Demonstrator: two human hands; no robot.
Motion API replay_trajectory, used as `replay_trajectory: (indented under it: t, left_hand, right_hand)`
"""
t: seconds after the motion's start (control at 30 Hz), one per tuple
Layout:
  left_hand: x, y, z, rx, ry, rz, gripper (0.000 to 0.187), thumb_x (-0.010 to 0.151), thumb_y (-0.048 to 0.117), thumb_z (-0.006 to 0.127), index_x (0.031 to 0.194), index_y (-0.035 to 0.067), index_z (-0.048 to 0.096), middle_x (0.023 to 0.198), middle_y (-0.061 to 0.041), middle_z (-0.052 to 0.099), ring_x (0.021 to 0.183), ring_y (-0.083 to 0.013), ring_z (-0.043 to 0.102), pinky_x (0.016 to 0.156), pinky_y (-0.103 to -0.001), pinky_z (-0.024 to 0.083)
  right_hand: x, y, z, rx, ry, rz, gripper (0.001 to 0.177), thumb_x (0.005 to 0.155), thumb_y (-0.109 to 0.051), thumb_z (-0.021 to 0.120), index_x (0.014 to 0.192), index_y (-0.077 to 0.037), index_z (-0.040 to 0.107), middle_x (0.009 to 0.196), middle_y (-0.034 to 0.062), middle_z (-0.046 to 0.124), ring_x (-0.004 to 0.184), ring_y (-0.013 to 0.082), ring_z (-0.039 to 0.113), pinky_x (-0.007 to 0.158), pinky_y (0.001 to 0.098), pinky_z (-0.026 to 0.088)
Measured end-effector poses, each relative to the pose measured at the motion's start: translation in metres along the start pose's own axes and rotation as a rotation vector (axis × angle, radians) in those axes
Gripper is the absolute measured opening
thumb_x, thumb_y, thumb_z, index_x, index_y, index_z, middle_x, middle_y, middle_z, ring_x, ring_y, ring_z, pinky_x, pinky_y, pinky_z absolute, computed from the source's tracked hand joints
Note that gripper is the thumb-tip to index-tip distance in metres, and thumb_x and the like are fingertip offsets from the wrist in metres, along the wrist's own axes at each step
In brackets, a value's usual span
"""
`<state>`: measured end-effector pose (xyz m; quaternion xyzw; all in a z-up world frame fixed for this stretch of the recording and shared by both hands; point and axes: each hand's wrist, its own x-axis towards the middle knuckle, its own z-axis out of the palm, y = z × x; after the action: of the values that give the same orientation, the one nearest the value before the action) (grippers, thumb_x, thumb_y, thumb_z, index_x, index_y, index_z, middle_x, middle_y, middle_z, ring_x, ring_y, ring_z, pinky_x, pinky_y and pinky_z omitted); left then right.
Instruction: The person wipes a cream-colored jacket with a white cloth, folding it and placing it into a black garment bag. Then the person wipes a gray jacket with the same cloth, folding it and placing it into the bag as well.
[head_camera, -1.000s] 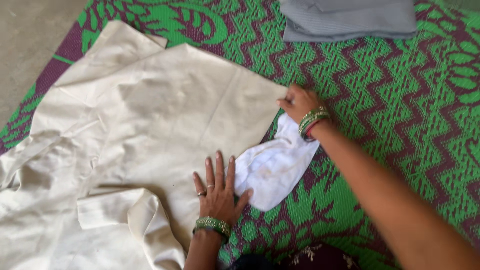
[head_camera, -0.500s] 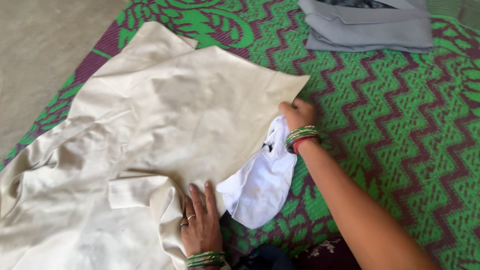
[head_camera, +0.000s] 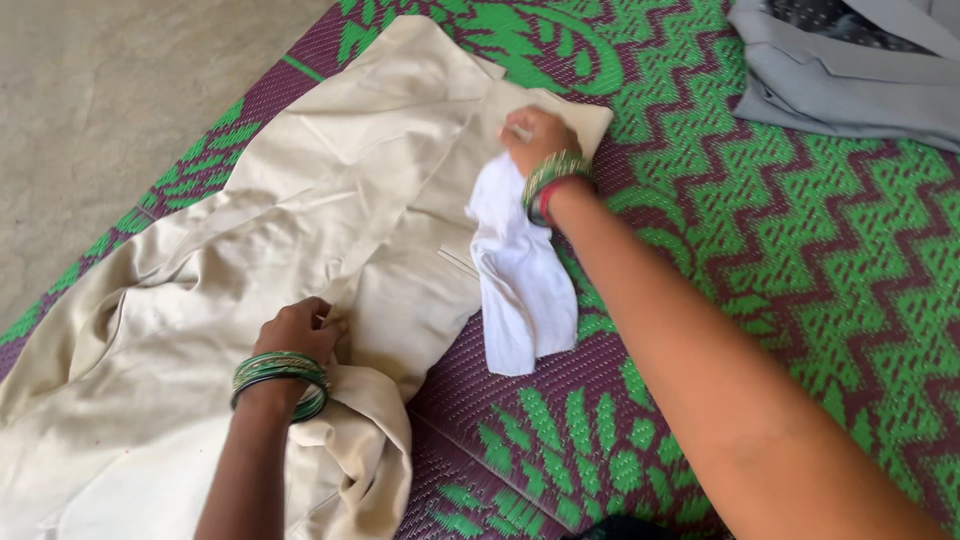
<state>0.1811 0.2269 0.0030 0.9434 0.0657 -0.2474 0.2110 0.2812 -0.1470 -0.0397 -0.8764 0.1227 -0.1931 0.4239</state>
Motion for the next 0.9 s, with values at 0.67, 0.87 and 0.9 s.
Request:
replay_trajectory:
  t: [0.67, 0.87, 0.9]
  left_hand:
    - [-0.139, -0.081, 0.033, -0.058, 0.550, 0.535, 0.051, 0.089, 0.018, 0.061, 0.139, 0.014, 0.054, 0.146, -0.012, 0.056, 0.127, -0.0368, 0.057, 0.102, -0.048, 0.047]
    - [-0.230, -0.105, 0.088, 0.017, 0.580, 0.559, 0.088, 0.081, 0.048, 0.069, 0.152, 0.007, 0.036, 0.159, -0.018, 0.036, 0.141, -0.0359, 0.041, 0.117, -0.056, 0.024]
    - [-0.247, -0.108, 0.094, 0.099, 0.663, 0.573, 0.098, 0.077, 0.058, 0.069, 0.154, 0.008, 0.035, 0.160, -0.018, 0.035, 0.143, -0.0355, 0.039, 0.118, -0.058, 0.022]
  right_hand:
    - [-0.265, -0.108, -0.035, -0.299, -0.619, -0.338, 0.048, 0.089, -0.058, 0.062, 0.090, -0.013, 0.077, 0.096, 0.0109, 0.074, 0.099, 0.0325, 0.068, 0.089, 0.0460, 0.049]
    - [-0.284, -0.173, 0.015, -0.198, -0.609, -0.276, 0.050, 0.083, -0.052, 0.073, 0.105, -0.007, 0.077, 0.099, 0.0151, 0.075, 0.094, 0.0340, 0.070, 0.086, 0.0453, 0.052]
    - [-0.282, -0.184, 0.023, -0.258, -0.715, -0.125, 0.043, 0.082, -0.049, 0.074, 0.101, -0.010, 0.079, 0.094, 0.0128, 0.076, 0.092, 0.0306, 0.072, 0.087, 0.0413, 0.055]
